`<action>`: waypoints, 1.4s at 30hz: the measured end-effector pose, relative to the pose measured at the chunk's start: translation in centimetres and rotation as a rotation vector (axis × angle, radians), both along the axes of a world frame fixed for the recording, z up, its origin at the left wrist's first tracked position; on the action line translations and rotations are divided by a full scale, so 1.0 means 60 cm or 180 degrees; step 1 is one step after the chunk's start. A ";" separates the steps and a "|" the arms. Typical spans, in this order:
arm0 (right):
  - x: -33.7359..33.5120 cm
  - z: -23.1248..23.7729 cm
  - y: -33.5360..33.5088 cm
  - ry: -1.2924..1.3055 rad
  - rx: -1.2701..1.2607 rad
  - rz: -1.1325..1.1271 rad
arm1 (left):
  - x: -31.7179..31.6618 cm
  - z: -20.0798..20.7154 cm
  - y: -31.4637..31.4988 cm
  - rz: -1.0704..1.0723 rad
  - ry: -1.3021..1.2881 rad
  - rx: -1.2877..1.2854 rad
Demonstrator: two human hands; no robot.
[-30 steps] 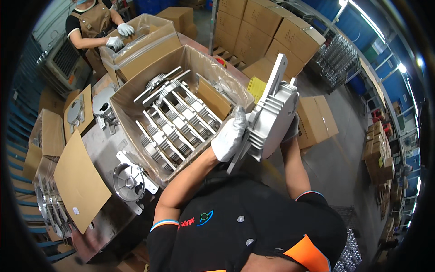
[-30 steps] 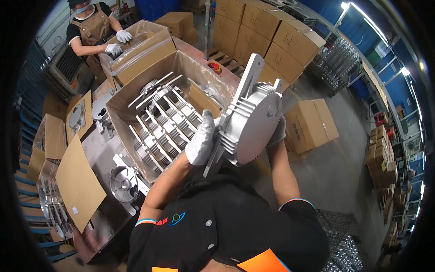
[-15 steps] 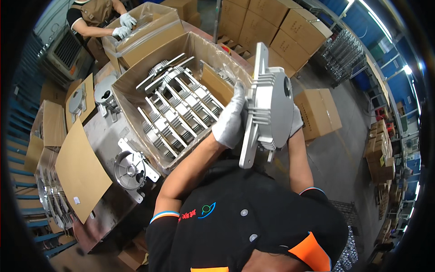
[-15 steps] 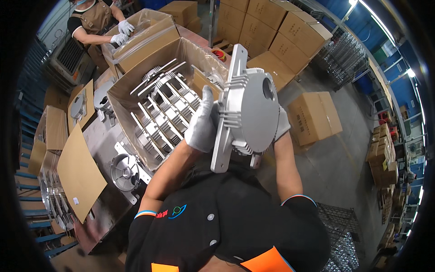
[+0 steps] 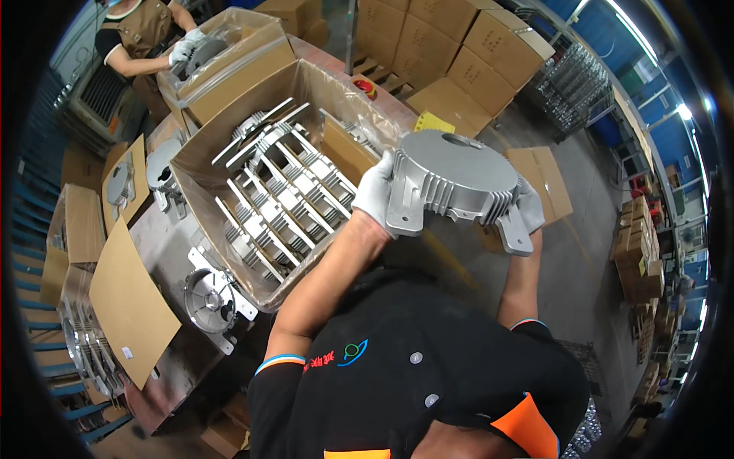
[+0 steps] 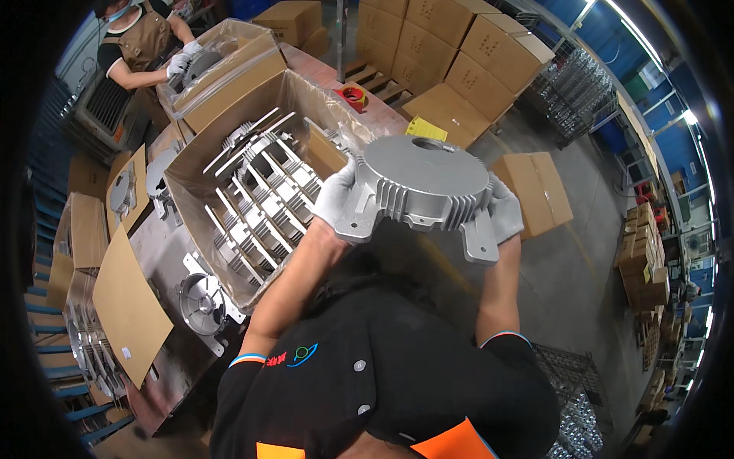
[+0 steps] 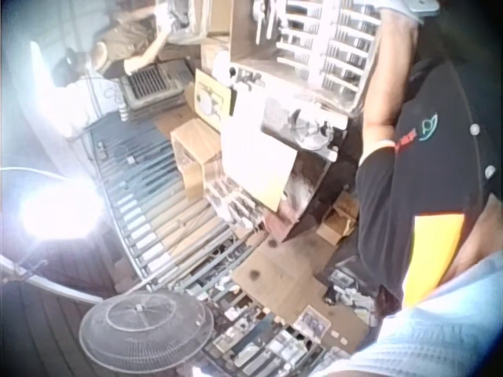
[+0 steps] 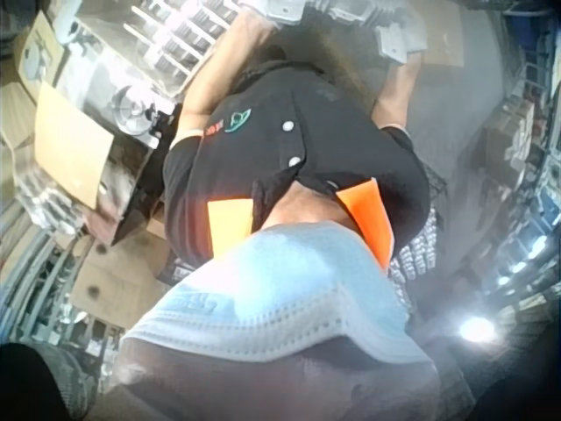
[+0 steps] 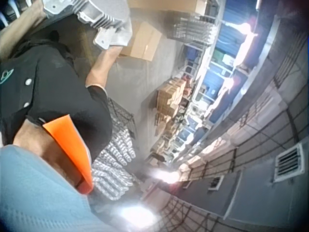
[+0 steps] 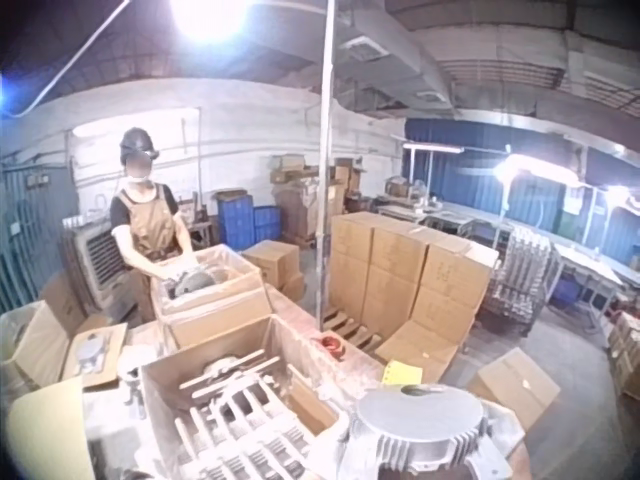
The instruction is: The person takes metal housings from a cardboard box, turns each piece over by hand, and places them between cardboard dividers in the box.
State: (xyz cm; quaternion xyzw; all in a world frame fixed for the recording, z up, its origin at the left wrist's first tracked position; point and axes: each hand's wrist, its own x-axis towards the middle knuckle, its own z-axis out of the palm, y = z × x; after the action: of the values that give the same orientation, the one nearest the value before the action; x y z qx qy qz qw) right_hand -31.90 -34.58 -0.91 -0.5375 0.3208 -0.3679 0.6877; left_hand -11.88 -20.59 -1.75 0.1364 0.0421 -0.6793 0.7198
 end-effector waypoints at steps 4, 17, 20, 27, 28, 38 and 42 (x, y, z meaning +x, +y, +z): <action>-0.024 0.023 -0.028 -0.1043 0.1278 0.0426 | -0.016 -0.004 -0.028 -0.0055 0.0037 0.0479; -0.014 0.121 0.022 -0.2855 0.1602 0.0936 | -0.070 -0.055 -0.079 -0.0561 -0.0249 0.0320; -0.008 0.127 0.033 -0.2879 0.1334 0.1134 | -0.074 -0.117 -0.084 -0.0829 -0.0042 -0.0044; -0.010 0.131 0.045 -0.2531 0.1338 0.1300 | -0.084 -0.130 -0.093 -0.1603 0.1784 -0.1189; -0.013 0.130 0.044 -0.2539 0.1467 0.1359 | -0.083 -0.132 -0.095 -0.1538 0.1643 -0.1120; -0.051 0.118 0.019 -0.1535 0.0901 0.0426 | -0.058 -0.134 -0.101 -0.0588 0.0210 -0.0597; -0.088 0.066 -0.014 -0.1007 0.0640 -0.0175 | -0.047 -0.078 -0.098 -0.0131 -0.0651 -0.0688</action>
State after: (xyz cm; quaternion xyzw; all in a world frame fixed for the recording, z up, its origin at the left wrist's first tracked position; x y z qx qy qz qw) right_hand -37.19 -35.43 3.03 -0.3925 0.2583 -0.4325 0.7695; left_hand -14.72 -26.50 -6.45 0.1274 -0.1076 -0.6771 0.7167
